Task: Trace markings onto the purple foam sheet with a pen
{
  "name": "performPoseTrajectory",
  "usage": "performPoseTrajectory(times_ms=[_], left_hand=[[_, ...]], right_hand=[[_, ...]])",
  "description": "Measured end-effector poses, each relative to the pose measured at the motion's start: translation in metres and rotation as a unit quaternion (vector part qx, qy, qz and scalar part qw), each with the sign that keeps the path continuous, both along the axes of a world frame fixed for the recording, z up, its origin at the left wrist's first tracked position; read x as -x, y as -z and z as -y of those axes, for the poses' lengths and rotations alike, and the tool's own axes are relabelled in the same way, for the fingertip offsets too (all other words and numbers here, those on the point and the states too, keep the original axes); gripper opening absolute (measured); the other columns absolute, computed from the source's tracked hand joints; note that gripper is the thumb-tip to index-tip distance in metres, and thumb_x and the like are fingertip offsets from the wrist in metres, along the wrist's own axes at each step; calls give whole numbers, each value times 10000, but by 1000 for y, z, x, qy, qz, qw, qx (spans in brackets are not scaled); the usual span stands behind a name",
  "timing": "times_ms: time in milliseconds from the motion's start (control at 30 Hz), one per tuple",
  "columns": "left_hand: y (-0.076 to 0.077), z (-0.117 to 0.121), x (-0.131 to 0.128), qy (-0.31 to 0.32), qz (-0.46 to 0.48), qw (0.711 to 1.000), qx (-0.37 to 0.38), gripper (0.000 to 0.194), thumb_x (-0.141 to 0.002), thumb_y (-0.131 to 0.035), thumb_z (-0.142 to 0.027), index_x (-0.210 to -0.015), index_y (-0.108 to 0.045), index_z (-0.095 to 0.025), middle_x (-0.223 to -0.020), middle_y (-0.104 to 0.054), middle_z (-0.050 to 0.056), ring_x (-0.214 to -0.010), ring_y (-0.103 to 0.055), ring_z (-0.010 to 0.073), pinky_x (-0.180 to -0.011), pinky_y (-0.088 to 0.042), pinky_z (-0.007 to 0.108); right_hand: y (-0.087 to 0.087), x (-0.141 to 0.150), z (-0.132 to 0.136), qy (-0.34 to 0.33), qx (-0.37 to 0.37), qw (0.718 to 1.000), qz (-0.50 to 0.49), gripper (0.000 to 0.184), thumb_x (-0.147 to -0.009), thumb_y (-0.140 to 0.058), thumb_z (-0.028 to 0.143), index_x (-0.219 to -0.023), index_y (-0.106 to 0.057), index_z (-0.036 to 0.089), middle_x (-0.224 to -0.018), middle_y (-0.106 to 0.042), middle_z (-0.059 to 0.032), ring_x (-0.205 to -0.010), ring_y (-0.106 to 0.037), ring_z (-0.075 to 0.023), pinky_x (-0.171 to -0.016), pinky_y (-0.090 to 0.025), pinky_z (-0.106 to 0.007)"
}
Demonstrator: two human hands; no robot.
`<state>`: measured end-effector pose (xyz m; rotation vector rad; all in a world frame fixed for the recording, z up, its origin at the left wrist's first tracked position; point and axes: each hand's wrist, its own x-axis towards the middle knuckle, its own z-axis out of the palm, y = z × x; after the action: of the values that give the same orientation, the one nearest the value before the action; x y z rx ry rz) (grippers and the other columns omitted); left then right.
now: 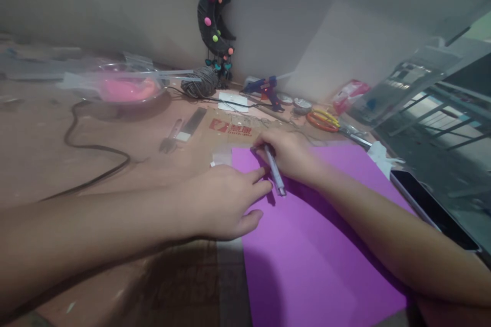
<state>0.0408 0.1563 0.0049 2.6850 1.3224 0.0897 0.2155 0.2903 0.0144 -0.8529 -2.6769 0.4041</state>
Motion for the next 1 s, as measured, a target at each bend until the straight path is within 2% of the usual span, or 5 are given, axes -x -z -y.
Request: performPoseTrajectory(times_ms=[467, 633, 767, 867, 1000], left_hand=[[-1, 0, 1, -1, 13, 1000, 11, 417, -1000, -556, -416, -1361, -639, -223, -1400, -686, 114, -806, -747, 255, -685, -583, 405], [5, -11, 10, -36, 27, 998, -32, 298, -1049, -470, -330, -1195, -700, -210, -1337, -701, 103, -888, -741, 234, -767, -569, 378], [7, -40, 37, -114, 7, 986, -118, 308, -1044, -421, -295, -1047, -710, -189, -1134, -682, 116, -892, -700, 255, -761, -536, 393], [9, -60, 57, -163, 32, 977, -132, 222, -983, -511, -336, -960, -676, -188, -1022, -682, 117, -945, -683, 295, -790, -522, 415], [13, -69, 65, -185, 45, 974, -126, 152, -943, -531, -313, -886, -620, -204, -921, -683, 109, -919, -670, 314, -794, -500, 431]], right_hand=[[14, 3, -14, 1, -6, 998, -58, 122, -904, -650, 182, -963, -752, 212, -994, -784, -60, -930, -696, -221, -848, -503, -341], [23, -8, -45, 121, -10, 983, -138, 159, -913, -693, 336, -1029, -705, 228, -1062, -762, -98, -977, -692, -257, -934, -523, -425], [7, -18, -38, 127, 210, 910, -333, 429, -1006, -470, 656, -1011, -625, 256, -1014, -753, -91, -920, -723, -248, -865, -592, -424], [0, -15, -19, 45, 508, 826, -239, 592, -990, -374, 740, -1171, -633, 241, -1035, -777, -138, -943, -757, -313, -762, -632, -472], [10, -4, -10, 50, 471, 804, -360, 397, -990, -479, 574, -1169, -636, 256, -1140, -756, -122, -1075, -728, -285, -859, -623, -443]])
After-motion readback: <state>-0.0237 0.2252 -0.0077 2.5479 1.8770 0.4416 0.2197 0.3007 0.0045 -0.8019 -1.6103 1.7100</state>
